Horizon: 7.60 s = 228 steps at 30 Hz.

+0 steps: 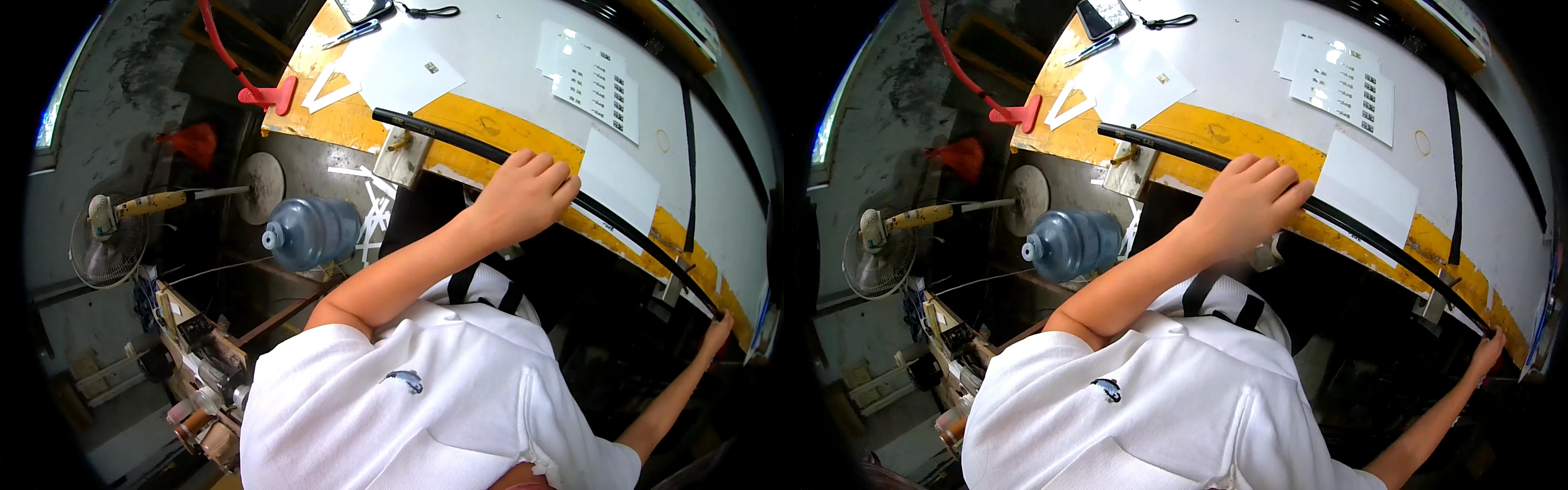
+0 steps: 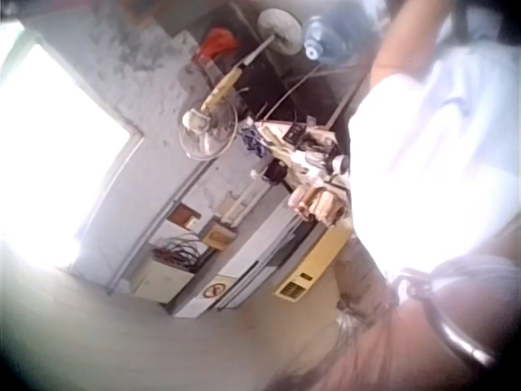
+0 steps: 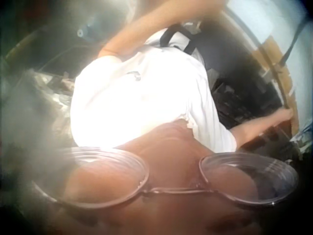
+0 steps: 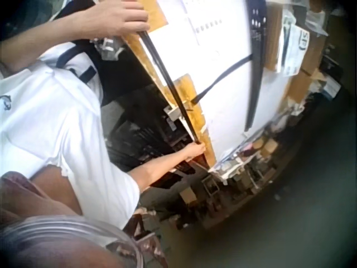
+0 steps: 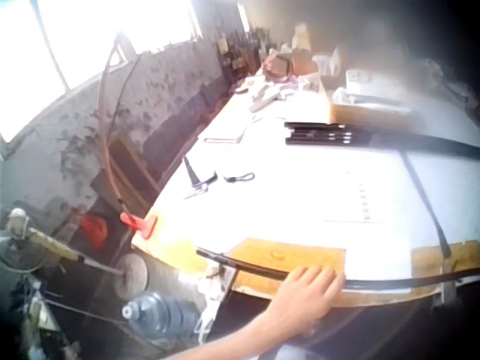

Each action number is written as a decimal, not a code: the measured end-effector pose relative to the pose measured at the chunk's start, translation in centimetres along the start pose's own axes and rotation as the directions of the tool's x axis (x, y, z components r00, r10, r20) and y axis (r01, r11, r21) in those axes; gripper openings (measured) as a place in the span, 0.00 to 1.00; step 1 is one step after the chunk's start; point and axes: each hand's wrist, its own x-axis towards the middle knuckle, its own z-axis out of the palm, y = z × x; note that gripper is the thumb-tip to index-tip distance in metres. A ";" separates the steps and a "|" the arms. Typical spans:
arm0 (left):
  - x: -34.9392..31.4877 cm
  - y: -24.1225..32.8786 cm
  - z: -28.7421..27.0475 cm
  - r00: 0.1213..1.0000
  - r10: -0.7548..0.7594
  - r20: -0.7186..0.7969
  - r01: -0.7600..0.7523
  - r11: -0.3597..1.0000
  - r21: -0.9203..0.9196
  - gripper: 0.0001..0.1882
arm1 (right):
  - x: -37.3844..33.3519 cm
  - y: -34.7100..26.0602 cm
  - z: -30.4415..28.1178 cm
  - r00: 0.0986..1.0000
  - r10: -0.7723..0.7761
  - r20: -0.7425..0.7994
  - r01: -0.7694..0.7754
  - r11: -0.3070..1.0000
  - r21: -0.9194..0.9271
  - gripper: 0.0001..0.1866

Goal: The person picks up white paper sheets, folds them, and places them on a workbench. They then peel small labels from a sheet and apply them to black cylindrical rods one by one, smoothing each label onto the rod surface.

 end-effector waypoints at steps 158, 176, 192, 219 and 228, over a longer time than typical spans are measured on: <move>-5.7 -4.2 -12.9 0.594 -0.692 0.411 0.620 0.068 -0.782 0.04 | -6.8 -58.7 -33.0 0.830 -0.443 0.340 -0.494 -0.300 0.816 0.07; -7.6 -10.1 -12.1 0.830 -0.548 0.104 0.536 0.734 -0.418 0.06 | -7.7 -63.7 -30.5 0.941 -0.291 -0.173 0.172 -0.030 0.985 0.12; -8.3 -14.4 -11.7 0.715 -0.609 0.343 0.698 0.636 -0.329 0.09 | -7.2 -62.2 -30.2 0.931 -0.347 -0.115 0.099 -0.064 0.993 0.12; -6.6 -11.0 -11.1 0.783 -0.591 0.195 0.623 0.747 -0.233 0.08 | -7.3 -65.2 -29.9 0.965 -0.259 -0.031 0.054 0.082 0.995 0.17; -5.9 -10.9 -10.5 0.782 -0.584 0.218 0.621 0.759 -0.197 0.10 | -7.1 -65.2 -29.6 0.955 -0.296 0.003 0.044 0.153 0.987 0.20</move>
